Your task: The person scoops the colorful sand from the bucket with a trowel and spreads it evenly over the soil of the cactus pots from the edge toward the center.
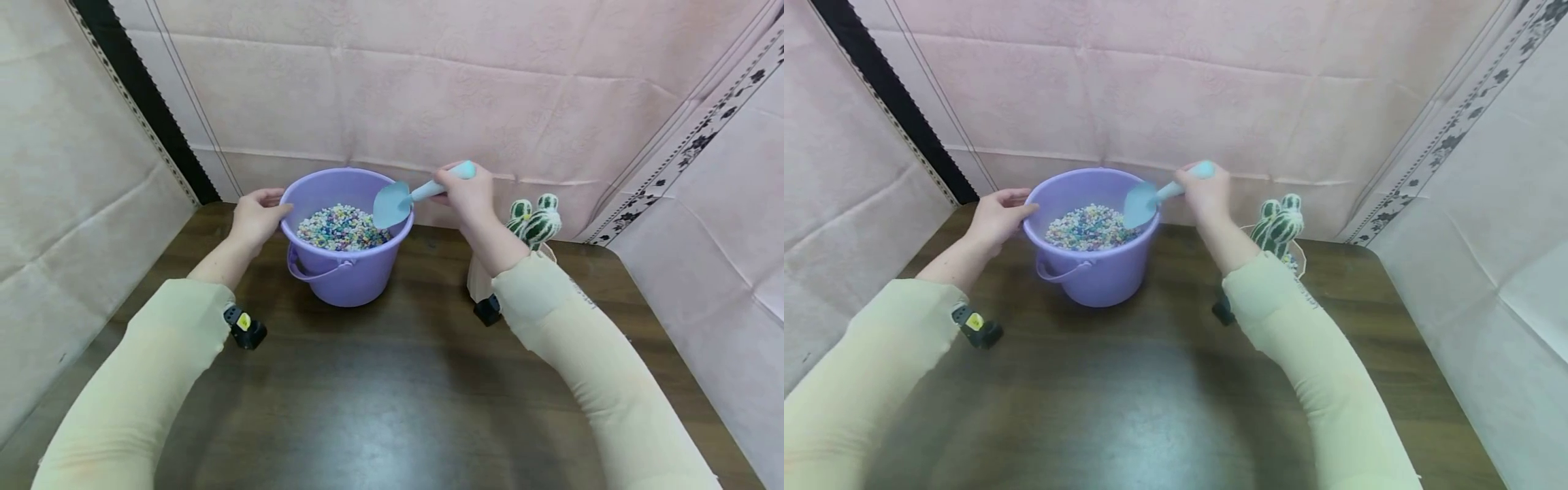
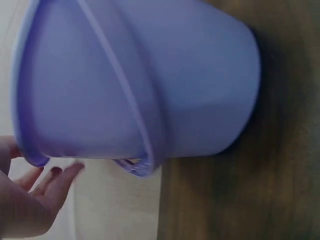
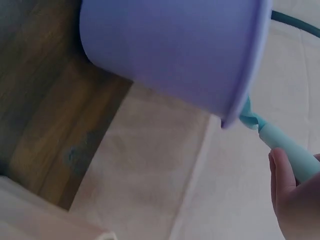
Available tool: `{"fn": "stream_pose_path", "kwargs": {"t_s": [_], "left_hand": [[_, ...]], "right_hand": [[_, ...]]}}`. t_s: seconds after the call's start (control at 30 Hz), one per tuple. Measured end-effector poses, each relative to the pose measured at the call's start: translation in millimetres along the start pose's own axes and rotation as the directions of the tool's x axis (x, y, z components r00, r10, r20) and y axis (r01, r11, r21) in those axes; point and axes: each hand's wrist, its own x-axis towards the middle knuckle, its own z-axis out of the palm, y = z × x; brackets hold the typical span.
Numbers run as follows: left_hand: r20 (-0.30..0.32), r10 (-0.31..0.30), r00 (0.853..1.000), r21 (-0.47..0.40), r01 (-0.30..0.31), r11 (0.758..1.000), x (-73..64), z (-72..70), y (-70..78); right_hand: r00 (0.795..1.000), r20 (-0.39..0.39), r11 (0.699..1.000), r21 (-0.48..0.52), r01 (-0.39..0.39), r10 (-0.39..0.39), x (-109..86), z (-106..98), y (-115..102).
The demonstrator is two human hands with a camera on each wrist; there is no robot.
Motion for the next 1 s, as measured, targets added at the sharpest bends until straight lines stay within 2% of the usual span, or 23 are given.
{"fn": "stream_pose_path", "kwargs": {"t_s": [0.07, 0.1, 0.2, 0.27, 0.37, 0.5, 0.7, 0.8, 0.83, 0.93, 1.0], "left_hand": [[0.014, -0.028, 1.0, -0.049, 0.028, 0.998, -0.4, 1.0, -2.0], [0.02, -0.038, 0.999, -0.074, 0.039, 0.996, -0.5, 1.2, -2.4], [0.03, -0.06, 0.998, -0.088, 0.062, 0.994, -0.9, 1.4, -2.6], [0.052, -0.074, 0.996, -0.091, 0.079, 0.993, -1.4, 0.6, -1.4], [0.108, -0.105, 0.989, -0.09, 0.115, 0.989, -2.8, -2.6, 2.0], [0.174, -0.142, 0.975, -0.113, 0.162, 0.98, -4.1, -8.8, 5.9], [0.191, -0.156, 0.969, -0.176, 0.19, 0.966, -5.8, -12.4, 7.2], [0.178, -0.162, 0.971, -0.181, 0.194, 0.964, -5.8, -13.7, 6.5], [0.175, -0.164, 0.971, -0.184, 0.196, 0.963, -5.7, -13.8, 6.6], [0.175, -0.161, 0.971, -0.193, 0.194, 0.962, -5.3, -13.1, 7.5], [0.176, -0.158, 0.972, -0.201, 0.193, 0.961, -4.7, -12.4, 8.4]], "right_hand": [[0.998, 0.003, 0.991, -0.122, 0.058, -0.058, -1.1, 9.3, 5.3], [0.995, 0.007, 0.976, -0.195, 0.096, -0.096, -1.5, 13.8, 8.3], [0.981, 0.04, 0.893, -0.408, 0.189, -0.189, -2.1, 25.1, 16.8], [0.971, 0.068, 0.84, -0.489, 0.234, -0.231, -2.2, 30.6, 21.3], [0.958, 0.123, 0.806, -0.52, 0.285, -0.259, -3.0, 37.5, 24.5], [0.948, 0.215, 0.772, -0.551, 0.317, -0.235, -6.6, 49.0, 26.3], [0.932, 0.317, 0.734, -0.589, 0.339, -0.177, -18.4, 69.8, 24.8], [0.939, 0.301, 0.73, -0.603, 0.322, -0.166, -21.7, 76.3, 22.1], [0.947, 0.282, 0.741, -0.601, 0.299, -0.153, -21.8, 77.4, 21.4], [0.974, 0.21, 0.808, -0.558, 0.189, -0.084, -20.0, 79.6, 20.5], [0.985, 0.171, 0.855, -0.506, 0.114, -0.03, -17.7, 81.0, 21.1]]}}
